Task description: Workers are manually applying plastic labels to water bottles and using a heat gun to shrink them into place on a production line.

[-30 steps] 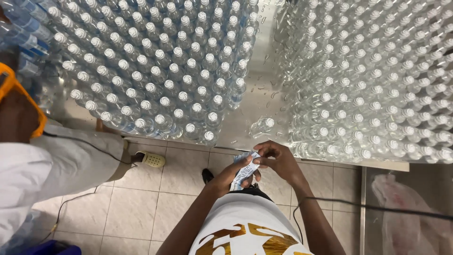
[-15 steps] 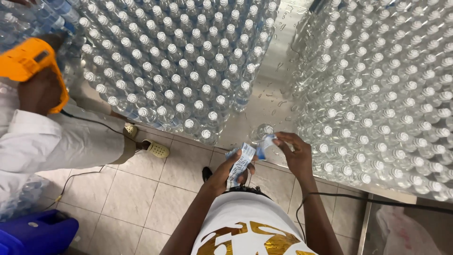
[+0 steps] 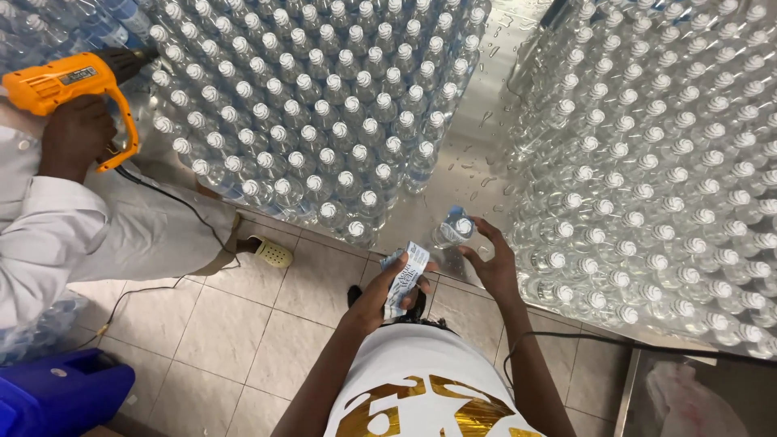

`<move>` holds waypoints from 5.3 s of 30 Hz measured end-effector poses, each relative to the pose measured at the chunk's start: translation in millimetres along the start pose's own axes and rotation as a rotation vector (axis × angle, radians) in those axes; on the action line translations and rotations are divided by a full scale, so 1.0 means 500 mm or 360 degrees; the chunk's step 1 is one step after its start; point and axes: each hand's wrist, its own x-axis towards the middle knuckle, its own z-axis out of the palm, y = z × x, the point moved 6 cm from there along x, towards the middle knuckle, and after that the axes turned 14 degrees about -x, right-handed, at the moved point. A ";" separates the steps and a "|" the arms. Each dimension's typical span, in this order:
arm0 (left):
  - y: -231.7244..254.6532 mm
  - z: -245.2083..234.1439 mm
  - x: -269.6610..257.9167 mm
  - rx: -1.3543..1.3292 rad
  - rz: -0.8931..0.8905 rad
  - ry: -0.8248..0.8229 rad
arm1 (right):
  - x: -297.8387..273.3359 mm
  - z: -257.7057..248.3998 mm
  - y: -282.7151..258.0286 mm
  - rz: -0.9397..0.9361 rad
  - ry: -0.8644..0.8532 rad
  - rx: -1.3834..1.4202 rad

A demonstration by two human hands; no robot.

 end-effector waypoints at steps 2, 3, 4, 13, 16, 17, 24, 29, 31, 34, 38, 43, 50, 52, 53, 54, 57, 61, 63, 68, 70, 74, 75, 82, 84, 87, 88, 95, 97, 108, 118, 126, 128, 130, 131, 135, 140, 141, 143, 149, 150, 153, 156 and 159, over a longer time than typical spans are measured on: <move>0.003 -0.008 -0.002 -0.0032 -0.0007 0.0008 | 0.015 0.023 0.021 0.0012 0.0052 0.0005; 0.005 -0.012 -0.004 -0.0065 -0.0008 0.0016 | 0.021 0.033 0.031 0.0019 0.0102 0.0010; 0.004 -0.016 -0.007 -0.0066 -0.0015 0.0018 | 0.018 0.039 0.040 0.0026 0.0103 0.0009; 0.044 -0.040 -0.051 -0.0056 -0.0013 0.0066 | 0.016 0.086 0.044 0.0245 -0.0040 -0.0155; 0.051 -0.052 -0.064 -0.0078 -0.0029 0.0081 | 0.023 0.115 0.061 0.0285 -0.0096 -0.0259; 0.056 -0.056 -0.069 -0.0052 -0.0027 0.0093 | 0.028 0.135 0.091 0.0314 -0.0124 -0.0280; 0.094 -0.088 -0.104 0.0005 -0.0005 0.0169 | 0.030 0.219 0.200 0.0437 -0.0120 -0.0252; 0.132 -0.123 -0.131 0.0020 -0.0043 0.0163 | 0.041 0.239 0.162 0.0418 -0.0013 -0.0151; 0.142 -0.135 -0.139 0.0030 -0.0059 0.0165 | 0.056 0.264 0.162 0.0419 0.0039 -0.0111; 0.143 -0.143 -0.150 0.0046 -0.0102 0.0147 | 0.086 0.327 0.155 0.0439 0.0047 -0.0072; 0.125 -0.142 -0.134 0.0031 -0.0234 0.0113 | 0.132 0.330 0.082 0.0219 0.0114 0.0191; 0.119 -0.068 -0.135 -0.0192 -0.0353 0.0108 | 0.220 0.144 0.098 0.0029 0.0442 -0.0325; 0.117 -0.005 -0.085 -0.0083 -0.0387 0.0207 | 0.511 -0.163 0.139 0.0539 0.0753 -0.0893; 0.124 0.013 -0.051 -0.0100 -0.0345 0.0225 | 0.590 -0.187 0.168 0.0715 0.0597 -0.1023; 0.118 0.021 -0.043 -0.0181 -0.0383 0.0243 | 0.601 -0.181 0.177 0.0712 0.0482 -0.1062; 0.112 0.027 -0.033 -0.0263 -0.0420 0.0258 | 0.613 -0.174 0.186 0.0708 0.0367 -0.1102; 0.101 0.034 0.013 -0.0362 -0.0390 0.0138 | 0.548 -0.151 0.135 0.0608 0.0293 -0.1041; 0.120 0.082 0.063 -0.0268 -0.0345 0.0096 | 0.412 -0.103 -0.017 0.0478 0.0139 -0.0884; 0.122 0.097 0.093 -0.0136 -0.0336 0.0013 | 0.351 -0.061 -0.042 0.0592 -0.0149 -0.0835; 0.125 0.143 0.130 -0.0199 -0.0306 -0.0010 | 0.251 0.003 -0.058 0.0543 -0.0381 -0.0758; 0.124 0.151 0.133 -0.0203 -0.0365 -0.0006 | 0.219 0.010 -0.042 0.0491 -0.0402 -0.0789; 0.157 0.185 0.116 0.0119 -0.0359 -0.0007 | 0.168 -0.056 -0.139 -0.0349 -0.0087 -0.0948; 0.169 0.197 0.107 0.0334 -0.0356 -0.0027 | 0.146 -0.078 -0.181 -0.0553 -0.0123 -0.0751; 0.175 0.175 0.077 0.0468 -0.0568 0.0063 | 0.101 -0.018 -0.133 0.0218 -0.0473 0.0266; 0.184 0.170 0.080 0.0157 -0.0536 -0.0060 | 0.092 -0.013 -0.126 0.0212 -0.0249 0.0570; 0.196 0.177 0.069 0.0157 -0.0613 -0.0089 | 0.083 -0.006 -0.121 0.0211 -0.0189 0.0575; 0.197 0.175 0.067 0.0149 -0.0614 -0.0100 | 0.081 -0.010 -0.119 0.0211 -0.0187 0.0562; 0.193 0.137 0.065 0.0089 -0.0571 -0.0143 | 0.093 -0.061 -0.112 0.0130 0.0055 0.0283; 0.179 0.099 0.072 0.0086 -0.0531 -0.0151 | 0.112 -0.076 -0.123 0.0051 0.0179 0.0193; 0.187 0.065 0.037 0.0018 -0.0408 -0.0105 | 0.163 -0.002 0.029 0.0094 0.0363 -0.0103; 0.191 0.061 0.001 0.0052 -0.0410 0.0021 | 0.169 0.035 0.012 0.0024 0.0236 -0.0046; 0.207 0.064 -0.022 0.0141 -0.0322 0.0119 | 0.159 0.047 0.104 0.0288 0.0153 -0.0227; 0.203 0.058 -0.020 0.0066 -0.0331 0.0144 | 0.172 0.048 0.085 0.0110 0.0170 -0.0213; 0.199 0.056 -0.021 -0.0007 -0.0353 0.0168 | 0.175 0.050 0.065 -0.0057 0.0191 -0.0200; 0.201 0.060 -0.019 0.0065 -0.0337 0.0150 | 0.181 0.050 0.059 -0.0085 0.0190 -0.0102; 0.197 0.068 -0.012 0.0011 -0.0359 0.0069 | 0.197 0.070 0.070 0.0281 0.0052 0.0086; 0.209 0.072 -0.027 0.0022 -0.0318 0.0134 | 0.200 0.144 0.155 0.0313 -0.0003 -0.0081; 0.213 0.072 -0.032 0.0027 -0.0291 0.0129 | 0.199 0.168 0.191 0.0368 0.0009 -0.0059; 0.212 0.056 -0.032 0.0060 -0.0284 0.0151 | 0.201 0.177 0.174 0.0510 -0.0001 -0.0009; 0.216 0.044 -0.046 0.0062 -0.0252 0.0178 | 0.192 0.206 0.207 0.0633 0.0017 -0.0003; 0.214 0.042 -0.049 0.0018 -0.0263 0.0187 | 0.192 0.207 0.208 0.0622 0.0019 -0.0048; 0.220 0.045 -0.067 0.0027 -0.0297 0.0195 | 0.191 0.222 0.217 0.0460 0.0008 -0.0058; 0.228 0.031 -0.077 0.0153 -0.0239 0.0172 | 0.176 0.223 0.181 0.0492 -0.0026 -0.0127; 0.241 0.034 -0.104 0.0207 -0.0211 0.0187 | 0.144 0.245 0.189 0.0559 -0.0014 -0.0169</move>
